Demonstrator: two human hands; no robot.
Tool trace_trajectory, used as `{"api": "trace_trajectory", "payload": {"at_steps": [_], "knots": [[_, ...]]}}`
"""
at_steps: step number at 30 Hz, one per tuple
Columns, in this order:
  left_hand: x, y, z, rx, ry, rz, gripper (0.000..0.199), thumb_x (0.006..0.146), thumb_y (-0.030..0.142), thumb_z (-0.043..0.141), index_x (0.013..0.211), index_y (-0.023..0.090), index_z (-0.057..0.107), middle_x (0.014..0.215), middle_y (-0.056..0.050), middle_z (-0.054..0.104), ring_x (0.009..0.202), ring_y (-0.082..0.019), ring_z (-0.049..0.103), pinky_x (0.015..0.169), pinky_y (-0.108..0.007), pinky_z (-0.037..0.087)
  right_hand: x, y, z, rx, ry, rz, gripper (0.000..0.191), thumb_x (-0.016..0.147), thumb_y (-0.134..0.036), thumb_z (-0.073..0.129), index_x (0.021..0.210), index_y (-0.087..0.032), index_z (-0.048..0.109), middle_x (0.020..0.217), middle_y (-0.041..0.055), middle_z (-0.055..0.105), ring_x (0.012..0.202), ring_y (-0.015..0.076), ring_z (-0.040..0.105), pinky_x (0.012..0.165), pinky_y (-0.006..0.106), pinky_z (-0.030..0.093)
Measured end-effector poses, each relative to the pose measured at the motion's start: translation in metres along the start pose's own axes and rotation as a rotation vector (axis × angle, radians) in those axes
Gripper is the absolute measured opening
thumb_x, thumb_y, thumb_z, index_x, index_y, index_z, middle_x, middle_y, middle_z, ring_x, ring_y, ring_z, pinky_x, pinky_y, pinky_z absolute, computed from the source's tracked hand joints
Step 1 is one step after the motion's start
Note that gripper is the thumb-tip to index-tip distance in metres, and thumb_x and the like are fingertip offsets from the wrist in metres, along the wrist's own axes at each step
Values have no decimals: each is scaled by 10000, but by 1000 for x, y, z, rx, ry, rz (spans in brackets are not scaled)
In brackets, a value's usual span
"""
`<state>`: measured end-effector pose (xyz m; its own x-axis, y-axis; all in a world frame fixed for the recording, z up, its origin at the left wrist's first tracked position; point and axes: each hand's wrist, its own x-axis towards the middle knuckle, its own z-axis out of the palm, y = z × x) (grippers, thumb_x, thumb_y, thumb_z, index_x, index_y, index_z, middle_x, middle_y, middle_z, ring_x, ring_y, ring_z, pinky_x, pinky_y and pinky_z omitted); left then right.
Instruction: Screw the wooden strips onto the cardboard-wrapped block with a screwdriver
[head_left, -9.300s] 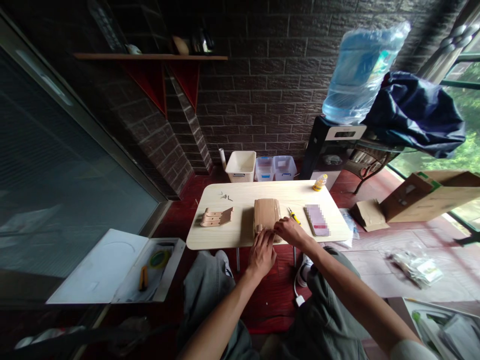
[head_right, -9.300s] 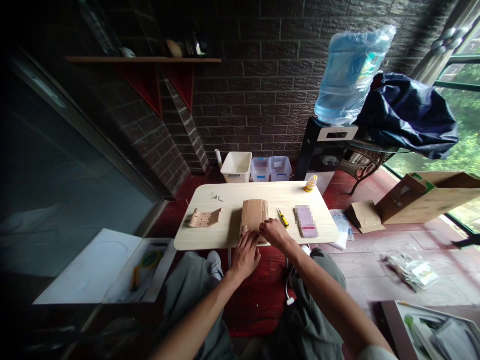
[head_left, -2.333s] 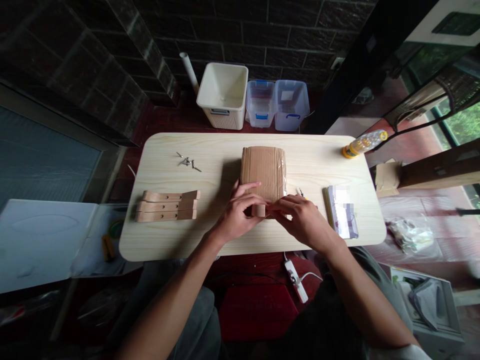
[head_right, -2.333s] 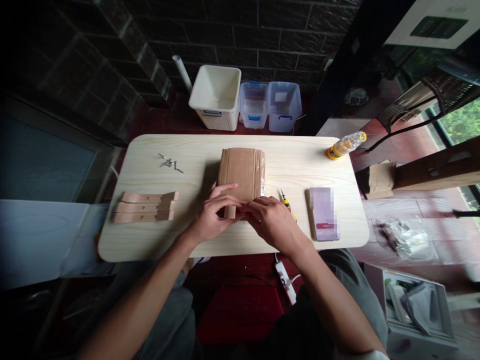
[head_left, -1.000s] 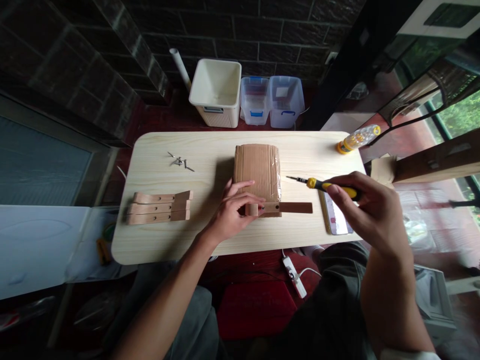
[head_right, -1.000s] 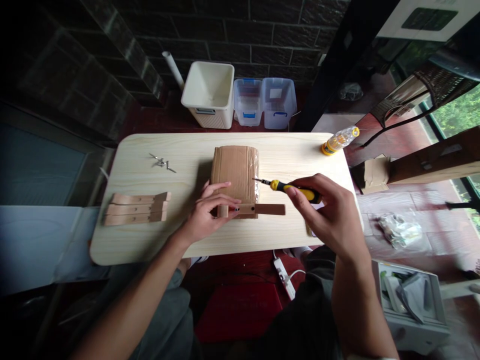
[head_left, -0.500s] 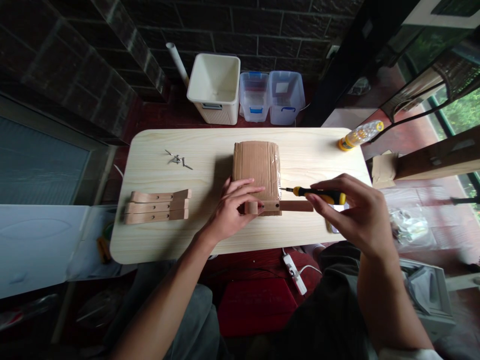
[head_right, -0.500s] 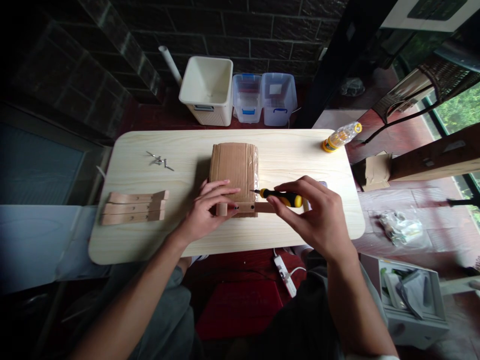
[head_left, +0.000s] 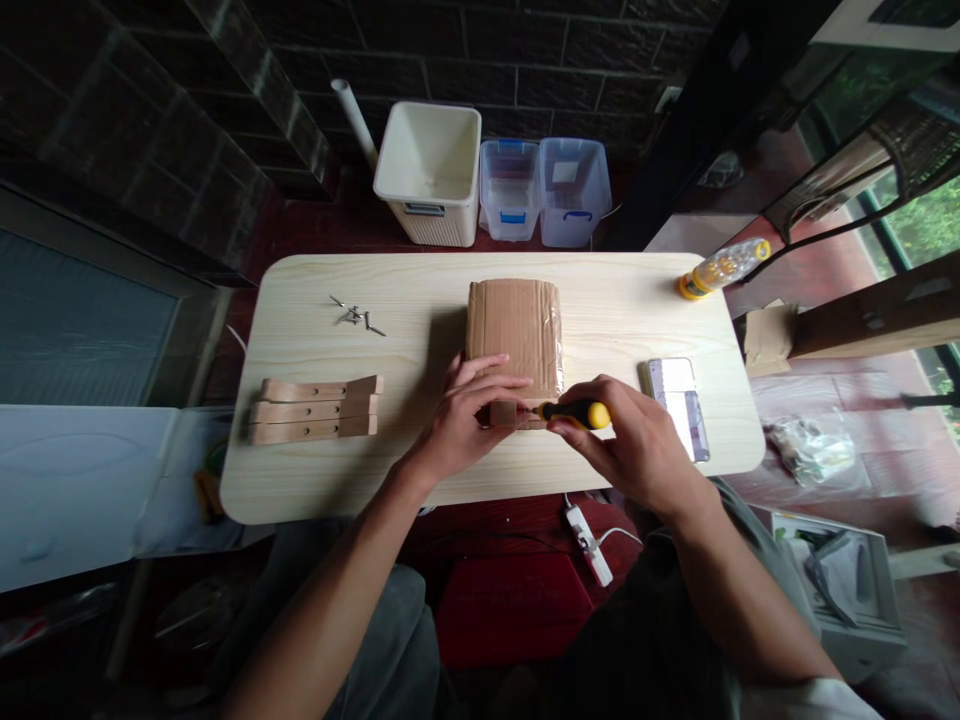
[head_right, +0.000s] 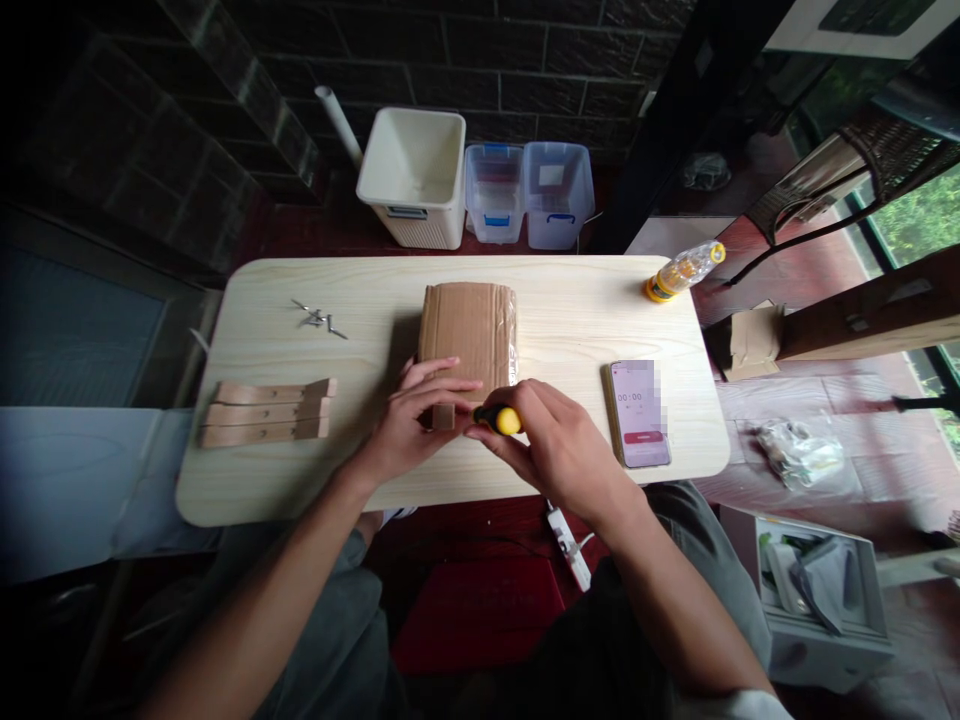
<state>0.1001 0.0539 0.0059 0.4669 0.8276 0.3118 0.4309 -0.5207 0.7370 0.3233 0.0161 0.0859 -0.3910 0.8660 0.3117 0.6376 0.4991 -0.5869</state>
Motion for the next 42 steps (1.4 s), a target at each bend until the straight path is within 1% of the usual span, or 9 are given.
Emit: {"api": "trace_trajectory", "payload": {"at_steps": [6,13,17,22,28,33,35,38,42], "knots": [[-1,2,-2,-4,-11,-17,91,846,278,729,933,273,707,1162,-19,734,1332,-254,492,1193,-596,191,3,-2,1,-7,-37,18,181,966,-369,576,1053,-211,564,933,83,689,799,198,648,698,313,514],[0,3,-3,11,-26,-27,109,824,301,749,923,276,711,1162,-21,734,1333,-265,487,1200,-596,179,6,-11,1,-45,-89,-30,139,960,-311,577,1057,-212,579,959,91,654,862,222,637,754,352,516],[1,3,-4,11,-30,-20,114,822,321,751,920,277,712,1164,-18,733,1330,-272,486,1186,-594,210,10,-16,-1,-41,-119,8,127,965,-302,568,1062,-219,568,986,86,648,848,212,642,726,329,511],[1,4,-5,17,-36,-17,84,854,303,717,934,275,713,1171,-12,731,1332,-257,485,1187,-588,202,12,-16,-3,-14,-144,14,116,976,-276,554,1068,-209,533,937,79,680,822,205,656,718,312,492],[2,4,-5,-4,-23,-17,81,832,296,738,905,269,720,1146,-21,741,1322,-273,494,1185,-606,210,9,-14,0,-51,-130,27,135,991,-335,524,1035,-208,529,884,79,684,756,206,653,646,300,464],[2,4,-5,-45,-7,-24,123,823,281,745,942,265,719,1124,-37,746,1322,-274,494,1185,-595,246,10,-16,-1,-51,-139,23,130,998,-330,512,1049,-212,529,897,80,690,783,210,668,663,305,476],[1,4,-5,-48,-3,-25,124,824,274,743,945,268,717,1097,-33,754,1320,-272,498,1196,-600,224,10,-17,-1,-44,-145,22,123,999,-321,512,1061,-215,524,928,86,697,806,213,675,680,311,485],[1,4,-5,-38,-2,-13,106,830,271,738,933,274,716,1062,-18,762,1319,-267,506,1219,-613,151,10,-16,-2,-49,-147,25,124,996,-318,519,1066,-216,518,952,89,704,817,215,681,686,313,491],[1,4,-5,-51,-9,8,109,843,258,724,949,277,709,1040,-9,768,1290,-257,544,1237,-598,103,9,-15,-2,-63,-145,22,129,996,-319,516,1071,-215,514,959,89,709,813,213,683,685,313,496]]}}
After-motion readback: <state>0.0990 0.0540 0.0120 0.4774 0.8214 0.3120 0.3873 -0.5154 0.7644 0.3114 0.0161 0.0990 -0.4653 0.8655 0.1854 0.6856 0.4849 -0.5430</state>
